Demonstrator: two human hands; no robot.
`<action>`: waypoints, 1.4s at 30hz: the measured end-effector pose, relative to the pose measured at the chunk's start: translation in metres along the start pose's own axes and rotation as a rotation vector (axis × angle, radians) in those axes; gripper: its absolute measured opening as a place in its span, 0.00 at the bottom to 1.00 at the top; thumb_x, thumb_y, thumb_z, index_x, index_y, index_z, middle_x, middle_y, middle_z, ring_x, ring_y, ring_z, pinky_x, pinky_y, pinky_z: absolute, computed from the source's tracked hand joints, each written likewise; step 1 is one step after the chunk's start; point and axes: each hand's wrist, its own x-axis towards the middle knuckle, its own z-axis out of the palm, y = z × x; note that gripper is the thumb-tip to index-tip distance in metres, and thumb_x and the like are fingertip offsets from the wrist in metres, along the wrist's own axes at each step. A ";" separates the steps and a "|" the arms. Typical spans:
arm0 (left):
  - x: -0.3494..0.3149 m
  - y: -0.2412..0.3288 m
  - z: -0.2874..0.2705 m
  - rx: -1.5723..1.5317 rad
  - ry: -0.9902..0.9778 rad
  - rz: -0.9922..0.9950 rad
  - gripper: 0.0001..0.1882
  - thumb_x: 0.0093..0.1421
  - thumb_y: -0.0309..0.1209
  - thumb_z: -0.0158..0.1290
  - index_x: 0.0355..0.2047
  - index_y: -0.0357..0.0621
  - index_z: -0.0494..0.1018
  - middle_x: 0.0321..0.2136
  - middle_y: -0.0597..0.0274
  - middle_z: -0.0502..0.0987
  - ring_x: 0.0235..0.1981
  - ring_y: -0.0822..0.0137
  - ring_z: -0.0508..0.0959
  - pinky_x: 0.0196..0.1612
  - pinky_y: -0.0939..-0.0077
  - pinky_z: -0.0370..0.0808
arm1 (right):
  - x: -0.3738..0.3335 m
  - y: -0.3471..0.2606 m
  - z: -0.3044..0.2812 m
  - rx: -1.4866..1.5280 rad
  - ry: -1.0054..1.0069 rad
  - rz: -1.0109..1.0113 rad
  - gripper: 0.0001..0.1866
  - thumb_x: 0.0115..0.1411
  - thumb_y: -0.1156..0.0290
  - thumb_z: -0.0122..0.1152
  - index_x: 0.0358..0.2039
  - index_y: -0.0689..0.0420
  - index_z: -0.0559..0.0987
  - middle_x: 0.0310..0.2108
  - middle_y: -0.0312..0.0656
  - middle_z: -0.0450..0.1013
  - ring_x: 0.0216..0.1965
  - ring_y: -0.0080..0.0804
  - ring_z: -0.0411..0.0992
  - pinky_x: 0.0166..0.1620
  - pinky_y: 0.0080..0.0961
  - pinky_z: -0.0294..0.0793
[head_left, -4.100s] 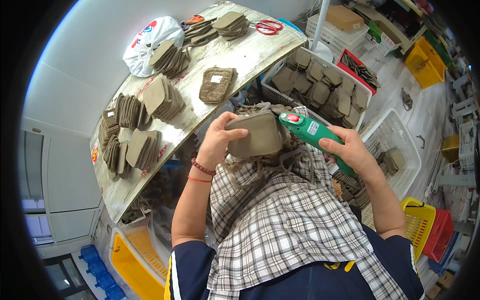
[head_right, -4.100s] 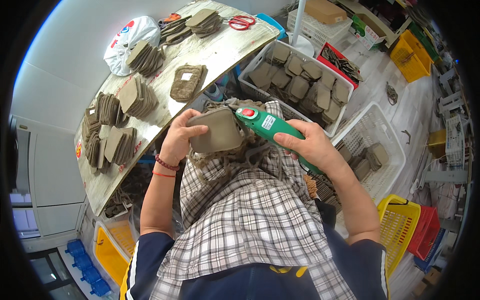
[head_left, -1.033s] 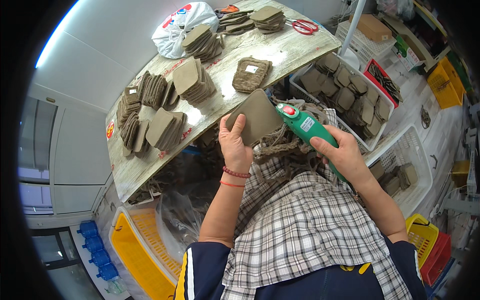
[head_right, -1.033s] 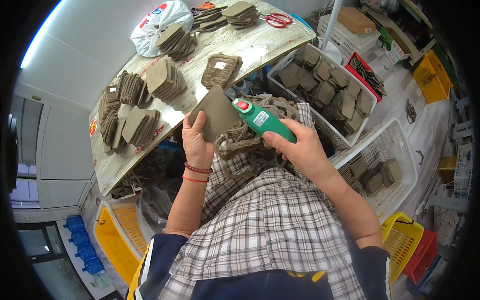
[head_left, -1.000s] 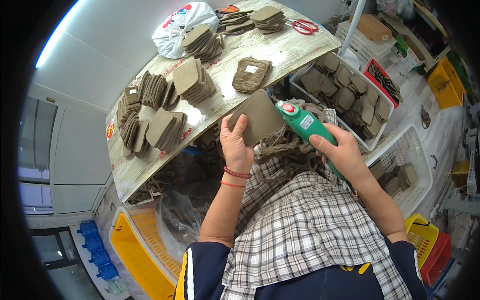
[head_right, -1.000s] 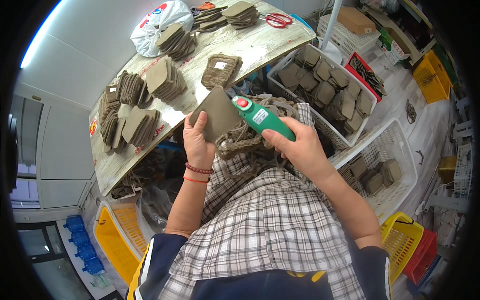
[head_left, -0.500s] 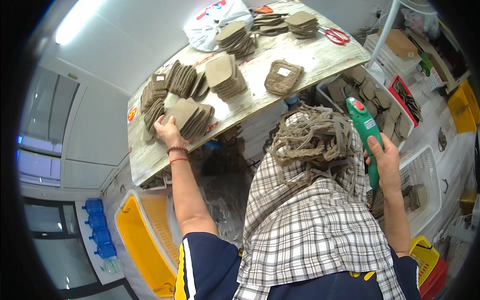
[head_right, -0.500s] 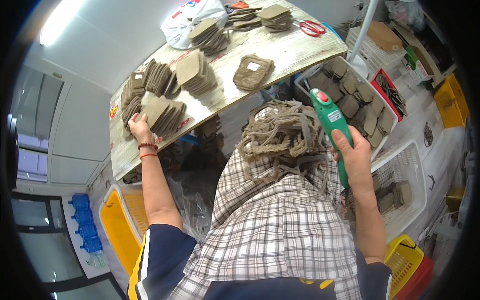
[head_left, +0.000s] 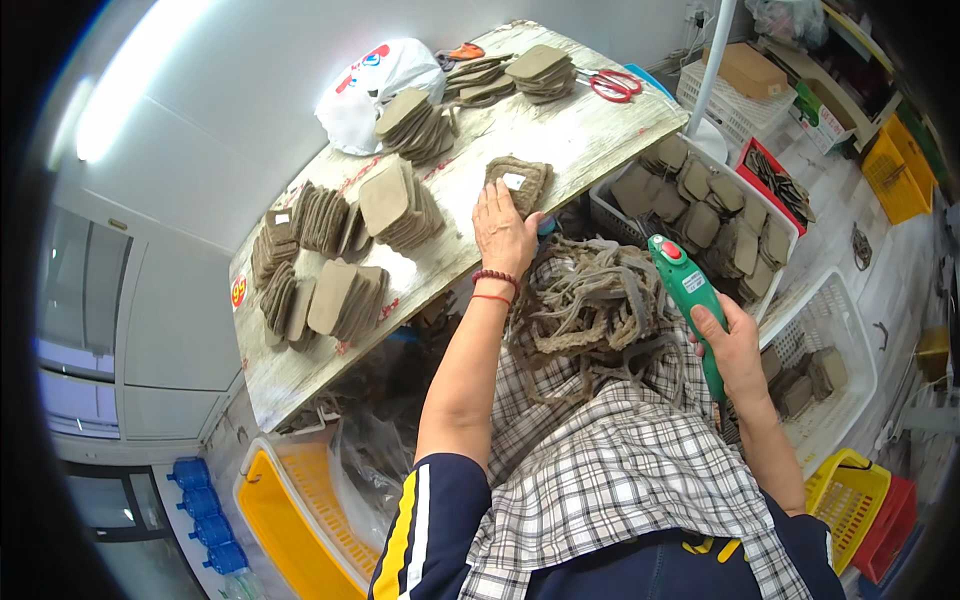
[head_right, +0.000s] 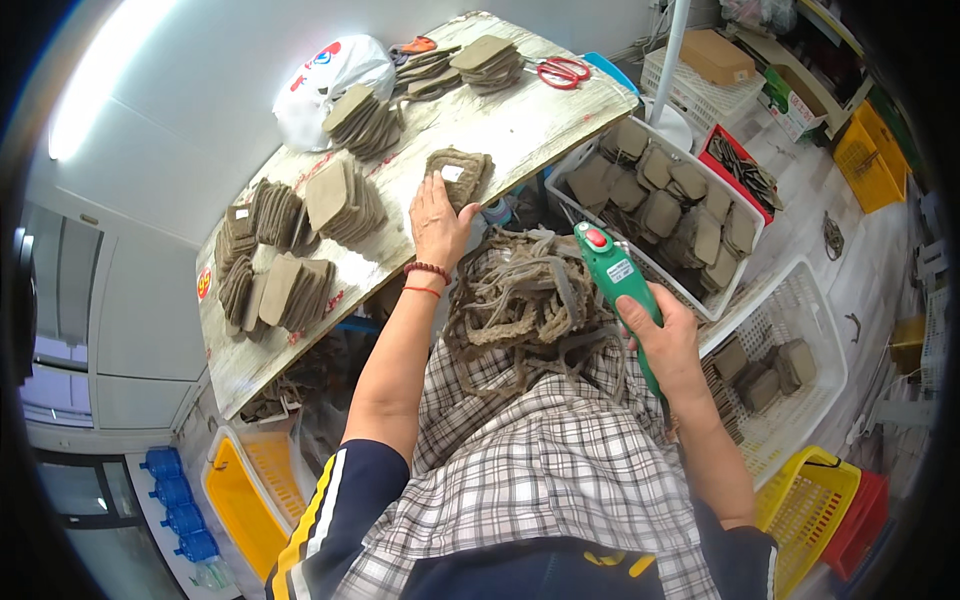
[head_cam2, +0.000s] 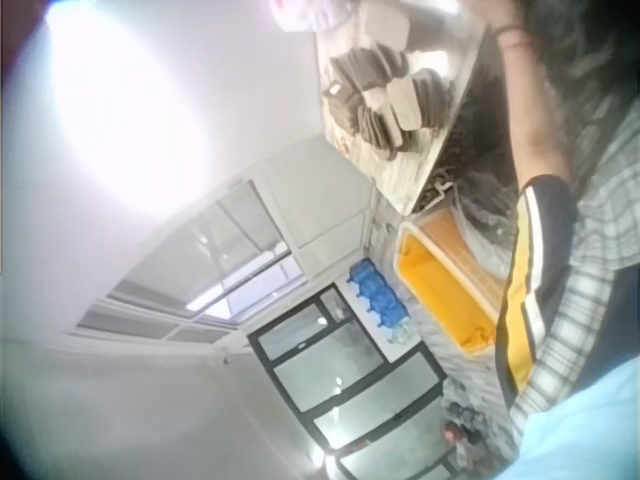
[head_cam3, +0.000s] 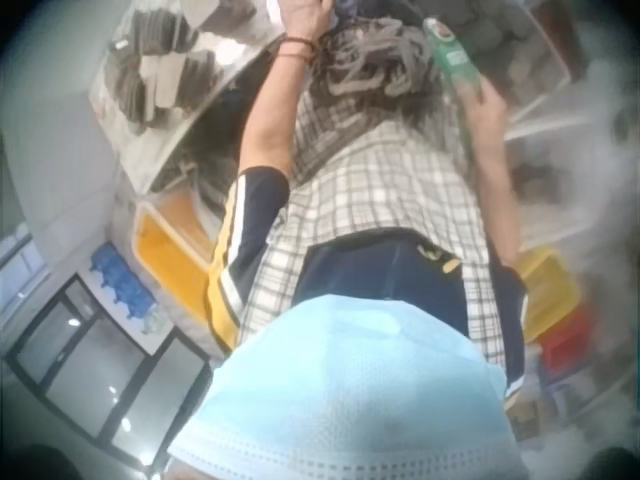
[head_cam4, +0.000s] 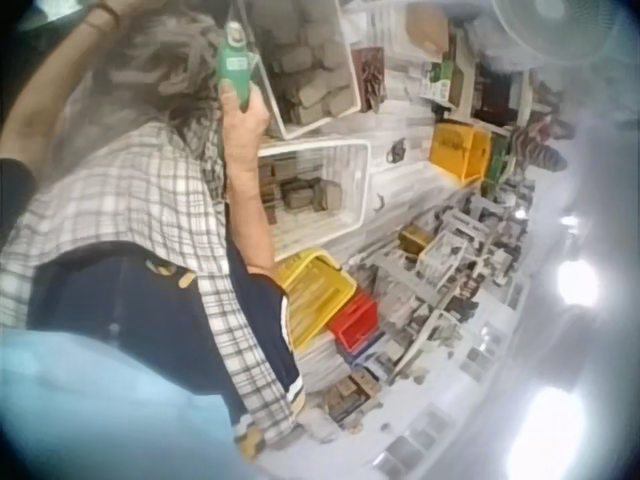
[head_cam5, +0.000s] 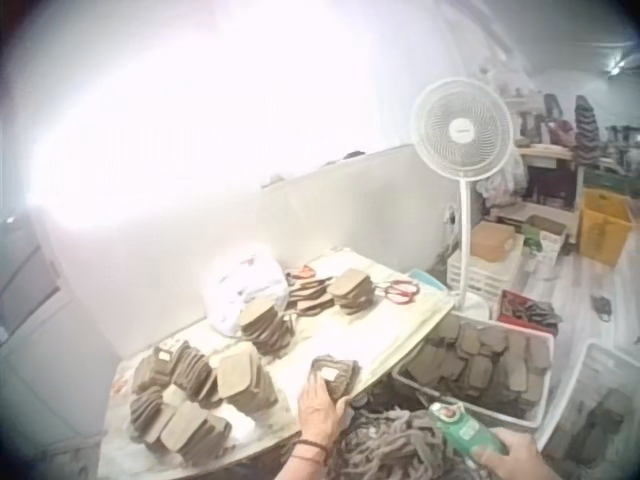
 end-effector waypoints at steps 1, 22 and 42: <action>0.001 -0.003 0.005 0.033 -0.047 -0.013 0.33 0.57 0.40 0.56 0.57 0.30 0.61 0.58 0.38 0.63 0.60 0.46 0.62 0.64 0.55 0.55 | -0.001 0.000 0.000 0.003 0.005 0.005 0.21 0.59 0.53 0.61 0.39 0.61 0.76 0.22 0.31 0.69 0.22 0.16 0.65 0.26 0.16 0.66; 0.001 0.086 -0.077 -2.343 0.346 -0.719 0.20 0.60 0.23 0.54 0.53 0.40 0.66 0.48 0.61 0.73 0.50 0.65 0.73 0.54 0.69 0.73 | 0.004 -0.026 0.033 0.009 -0.016 -0.109 0.25 0.58 0.54 0.63 0.47 0.63 0.75 0.23 0.31 0.70 0.21 0.16 0.65 0.25 0.16 0.67; -0.021 0.148 -0.060 -2.397 0.085 -0.725 0.17 0.62 0.24 0.53 0.51 0.44 0.66 0.46 0.63 0.75 0.47 0.66 0.75 0.51 0.69 0.75 | -0.001 -0.034 0.025 0.045 0.112 -0.205 0.27 0.59 0.52 0.62 0.47 0.65 0.74 0.22 0.31 0.69 0.21 0.15 0.64 0.25 0.15 0.66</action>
